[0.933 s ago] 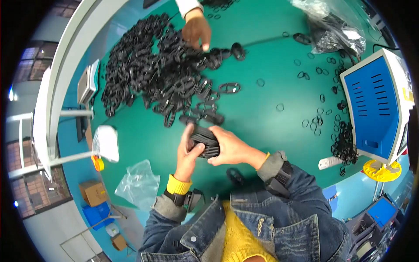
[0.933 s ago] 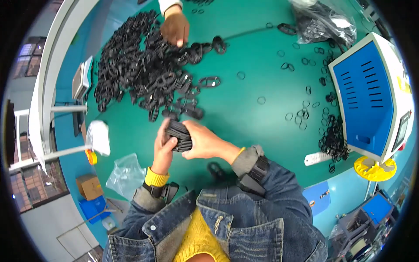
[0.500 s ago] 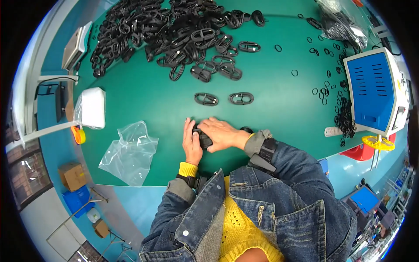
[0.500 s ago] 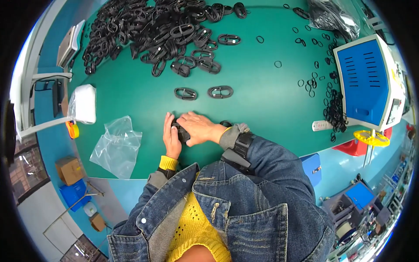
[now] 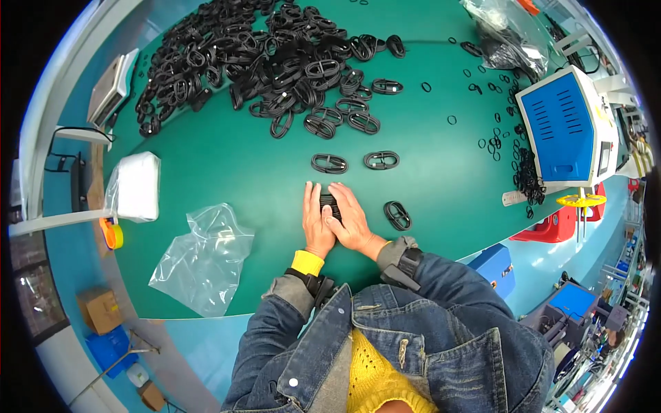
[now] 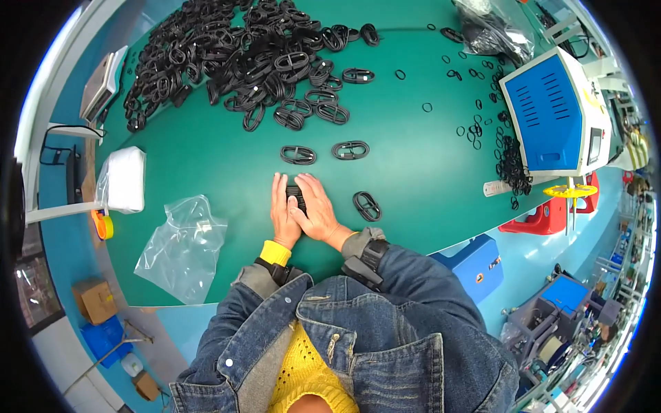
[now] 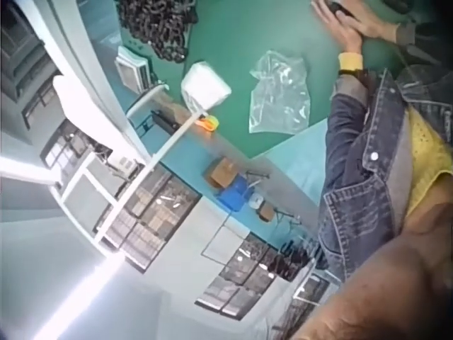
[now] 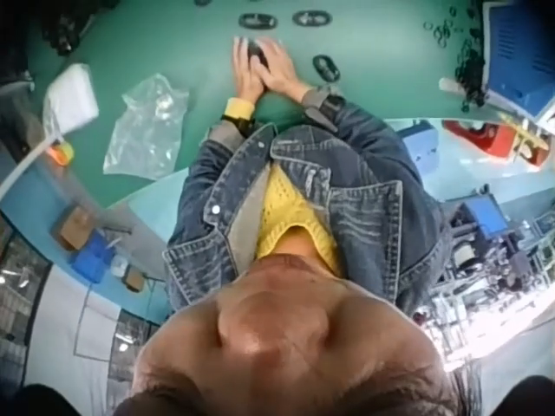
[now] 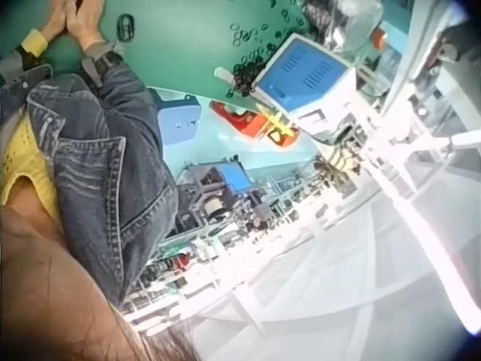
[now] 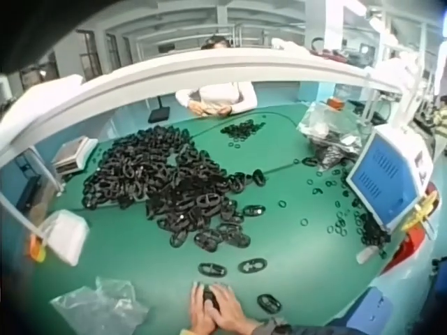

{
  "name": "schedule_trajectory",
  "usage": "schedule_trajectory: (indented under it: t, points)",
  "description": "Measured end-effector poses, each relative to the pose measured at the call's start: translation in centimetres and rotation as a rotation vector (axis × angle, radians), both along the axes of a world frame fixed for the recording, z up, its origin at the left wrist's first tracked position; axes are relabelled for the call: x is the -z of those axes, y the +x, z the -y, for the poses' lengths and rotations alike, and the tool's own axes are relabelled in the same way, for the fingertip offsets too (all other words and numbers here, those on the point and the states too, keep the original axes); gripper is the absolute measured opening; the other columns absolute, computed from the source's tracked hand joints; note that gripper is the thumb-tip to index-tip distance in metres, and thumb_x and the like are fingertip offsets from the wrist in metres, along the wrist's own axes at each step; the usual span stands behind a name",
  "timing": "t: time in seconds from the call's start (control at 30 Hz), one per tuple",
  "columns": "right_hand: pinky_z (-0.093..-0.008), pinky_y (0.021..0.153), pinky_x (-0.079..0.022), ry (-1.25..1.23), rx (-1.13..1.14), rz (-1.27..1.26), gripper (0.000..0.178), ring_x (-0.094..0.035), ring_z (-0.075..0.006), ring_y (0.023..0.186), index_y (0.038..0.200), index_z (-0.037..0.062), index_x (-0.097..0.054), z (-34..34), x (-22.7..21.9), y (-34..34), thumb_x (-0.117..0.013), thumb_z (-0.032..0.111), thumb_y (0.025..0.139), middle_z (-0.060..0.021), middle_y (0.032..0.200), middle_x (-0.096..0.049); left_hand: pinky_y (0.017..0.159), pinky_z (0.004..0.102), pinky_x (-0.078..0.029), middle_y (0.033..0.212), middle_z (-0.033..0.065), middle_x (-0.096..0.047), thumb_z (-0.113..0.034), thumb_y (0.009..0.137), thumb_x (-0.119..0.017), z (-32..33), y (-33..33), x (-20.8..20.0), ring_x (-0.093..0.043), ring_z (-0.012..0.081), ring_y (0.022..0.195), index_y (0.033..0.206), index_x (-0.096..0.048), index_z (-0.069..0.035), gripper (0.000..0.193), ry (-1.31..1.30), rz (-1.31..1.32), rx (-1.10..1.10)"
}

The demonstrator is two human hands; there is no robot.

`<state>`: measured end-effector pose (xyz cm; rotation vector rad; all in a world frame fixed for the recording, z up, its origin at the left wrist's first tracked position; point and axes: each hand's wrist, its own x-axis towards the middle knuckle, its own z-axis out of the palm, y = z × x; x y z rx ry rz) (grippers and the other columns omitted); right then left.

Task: The person prepares a plastic bag, gathers coiled black cables into a stack by hand, and slides the stack into the bag. They then collect more cables, form a second stack, and place it into the same bag before smoothing it flat.

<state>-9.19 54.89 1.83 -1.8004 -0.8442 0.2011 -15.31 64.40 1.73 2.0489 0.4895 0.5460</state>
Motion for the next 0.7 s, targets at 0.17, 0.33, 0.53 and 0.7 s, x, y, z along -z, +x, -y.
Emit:
schedule_trajectory:
  t: [0.17,0.33,0.53,0.7]
  points:
    - [-0.0454,0.099,-0.033,-0.093,0.023,0.15,0.056,-0.041,-0.0398,0.116,0.124,-0.001,-0.043,-0.1,-1.3,1.4,-0.058,0.028,0.079,-0.0242,0.124,-0.043,0.104,0.0437,-0.028,0.136,0.0214,-0.036,-0.02,0.089,-0.042,-0.2,-0.6,0.7,-0.034,0.0376,0.126,0.126,-0.044,-0.002,0.041,0.036,-0.03,-0.04]
    - [-0.0428,0.088,-0.042,-0.404,0.173,0.094,0.038,-0.05,-0.0345,0.101,0.103,0.0021,-0.056,-3.0,-5.1,5.4,-0.063,0.028,0.076,-0.0178,0.105,-0.052,0.101,0.0417,-0.031,0.134,0.0212,-0.038,-0.014,0.089,-0.042,-0.5,0.2,1.1,-0.039,0.0385,0.121,0.124,-0.045,0.0,0.038,0.107,-0.015,-0.068]
    - [-0.0412,0.072,-0.048,-0.649,0.047,0.412,0.033,-0.054,-0.0319,0.091,0.092,0.0021,-0.056,-6.7,-3.4,8.2,-0.066,0.029,0.075,-0.0139,0.091,-0.054,0.103,0.0461,-0.026,0.134,0.0204,-0.039,-0.016,0.089,-0.042,-0.4,0.3,0.5,-0.038,0.0367,0.122,0.125,-0.045,-0.003,0.039,0.041,-0.006,-0.045]
    - [-0.0385,0.067,-0.05,-0.423,-0.083,0.597,0.028,-0.058,-0.0289,0.079,0.089,0.0016,-0.055,-4.8,-3.4,9.4,-0.068,0.021,0.075,-0.0137,0.086,-0.06,0.103,0.0435,-0.028,0.133,0.0207,-0.041,-0.016,0.09,-0.04,-0.8,-0.1,0.2,-0.04,0.0369,0.121,0.126,-0.044,-0.002,0.039,0.096,0.005,-0.069]
